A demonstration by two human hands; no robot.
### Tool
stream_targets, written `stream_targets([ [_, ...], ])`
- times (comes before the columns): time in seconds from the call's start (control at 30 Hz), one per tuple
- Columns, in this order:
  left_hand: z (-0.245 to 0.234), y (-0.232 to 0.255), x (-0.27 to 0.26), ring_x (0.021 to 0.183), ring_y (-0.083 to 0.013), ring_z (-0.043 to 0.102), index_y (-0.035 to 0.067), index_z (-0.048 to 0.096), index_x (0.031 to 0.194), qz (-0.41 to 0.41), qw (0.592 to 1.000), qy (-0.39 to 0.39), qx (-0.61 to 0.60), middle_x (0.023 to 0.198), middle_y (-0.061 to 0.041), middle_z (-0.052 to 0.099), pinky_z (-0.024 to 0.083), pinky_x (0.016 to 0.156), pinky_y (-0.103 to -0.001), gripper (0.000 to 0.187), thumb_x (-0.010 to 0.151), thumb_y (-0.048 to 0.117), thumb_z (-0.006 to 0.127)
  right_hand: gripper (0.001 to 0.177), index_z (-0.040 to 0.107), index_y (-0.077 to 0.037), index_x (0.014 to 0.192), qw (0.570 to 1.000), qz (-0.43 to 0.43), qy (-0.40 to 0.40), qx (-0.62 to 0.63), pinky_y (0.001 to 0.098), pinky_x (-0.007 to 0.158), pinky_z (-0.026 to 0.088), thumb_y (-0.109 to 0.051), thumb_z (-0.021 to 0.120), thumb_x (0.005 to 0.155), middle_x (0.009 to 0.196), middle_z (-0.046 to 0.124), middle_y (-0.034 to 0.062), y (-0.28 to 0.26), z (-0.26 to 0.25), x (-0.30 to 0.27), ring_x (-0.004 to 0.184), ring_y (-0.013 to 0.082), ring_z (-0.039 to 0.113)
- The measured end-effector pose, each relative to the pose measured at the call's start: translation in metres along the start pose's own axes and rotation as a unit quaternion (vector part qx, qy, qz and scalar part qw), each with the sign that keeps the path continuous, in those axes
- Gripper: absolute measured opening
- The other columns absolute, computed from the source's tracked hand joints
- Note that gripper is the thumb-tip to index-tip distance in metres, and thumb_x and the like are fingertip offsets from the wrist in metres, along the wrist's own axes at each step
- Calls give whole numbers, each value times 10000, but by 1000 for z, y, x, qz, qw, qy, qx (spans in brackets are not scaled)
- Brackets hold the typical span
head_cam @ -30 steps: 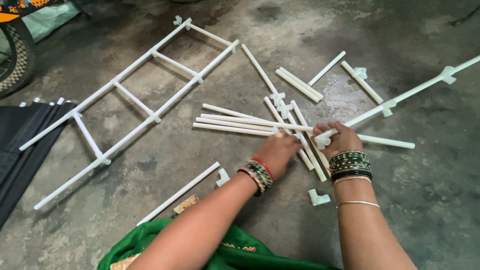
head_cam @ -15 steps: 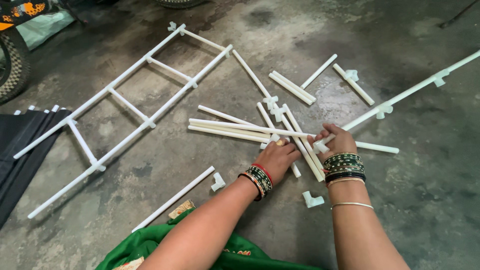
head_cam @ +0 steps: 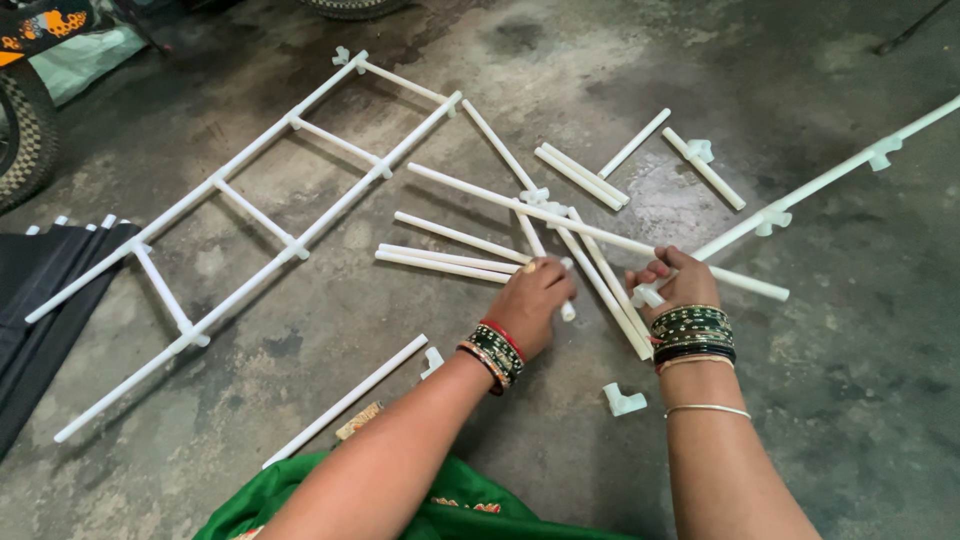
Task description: The person assembles a white PVC pipe frame by hand, connecting rods with T-joints and elbow connectors on a concrete floor. A partially assembled ladder-like frame is visible nearby.
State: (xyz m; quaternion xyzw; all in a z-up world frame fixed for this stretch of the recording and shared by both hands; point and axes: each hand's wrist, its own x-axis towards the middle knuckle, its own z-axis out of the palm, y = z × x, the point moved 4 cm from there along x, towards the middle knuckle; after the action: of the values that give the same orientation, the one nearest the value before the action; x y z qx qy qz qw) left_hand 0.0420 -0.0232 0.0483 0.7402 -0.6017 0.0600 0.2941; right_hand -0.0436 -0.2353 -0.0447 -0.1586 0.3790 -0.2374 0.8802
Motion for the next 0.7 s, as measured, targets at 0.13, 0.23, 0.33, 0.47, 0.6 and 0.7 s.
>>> stream_targets([
  [0.13, 2, -9, -12, 1254, -359, 566, 33, 671, 1065, 8, 1000, 12, -19, 1230, -143, 642, 467, 1089, -437, 385, 730, -122, 561, 119, 529, -76, 1013, 1000, 3, -9, 26, 380, 707, 530, -190, 538, 1048, 632, 442, -20, 0, 3, 1, 536, 132, 416],
  [0.23, 5, -7, -13, 1288, -369, 549, 33, 678, 1125, -4, 999, 39, -14, 1305, -157, 626, 453, 1104, -440, 432, 738, -127, 574, 122, 518, -75, 1007, 1000, -11, 10, -3, 398, 700, 545, -191, 522, 1045, 628, 442, -20, 0, 1, -2, 535, 130, 427],
  [0.33, 3, -3, -15, 1296, -390, 539, 26, 676, 1183, 7, 997, 75, -33, 1340, -189, 599, 455, 1100, -444, 506, 716, -128, 560, 111, 517, -76, 1019, 1000, -11, -6, 2, 398, 700, 543, -184, 515, 1045, 624, 436, -20, 4, 5, -3, 534, 133, 431],
  [0.47, -7, -21, -22, 1265, -373, 561, 71, 689, 1182, -76, 992, 101, 30, 1305, -166, 610, 471, 1085, -443, 464, 772, -118, 581, 120, 508, -76, 1014, 1000, -2, -1, 4, 422, 741, 561, -190, 519, 1048, 618, 429, -16, 9, 6, -1, 530, 140, 429],
  [0.6, -32, -52, -42, 1222, -392, 549, 100, 680, 1209, -169, 964, 133, 154, 1272, -163, 608, 454, 1055, -478, 481, 766, -84, 646, 129, 506, -76, 1013, 1000, 13, -18, 1, 435, 773, 564, -199, 520, 1050, 621, 431, -16, 13, 9, 1, 534, 147, 427],
  [0.7, -51, -76, -65, 1168, -396, 549, 57, 628, 1243, -185, 980, 33, 69, 1210, -179, 602, 463, 1014, -476, 519, 750, 116, 778, 123, 505, -83, 1012, 1000, 11, -11, -7, 442, 791, 563, -201, 515, 1047, 635, 438, -11, 14, 8, 0, 562, 152, 446],
])
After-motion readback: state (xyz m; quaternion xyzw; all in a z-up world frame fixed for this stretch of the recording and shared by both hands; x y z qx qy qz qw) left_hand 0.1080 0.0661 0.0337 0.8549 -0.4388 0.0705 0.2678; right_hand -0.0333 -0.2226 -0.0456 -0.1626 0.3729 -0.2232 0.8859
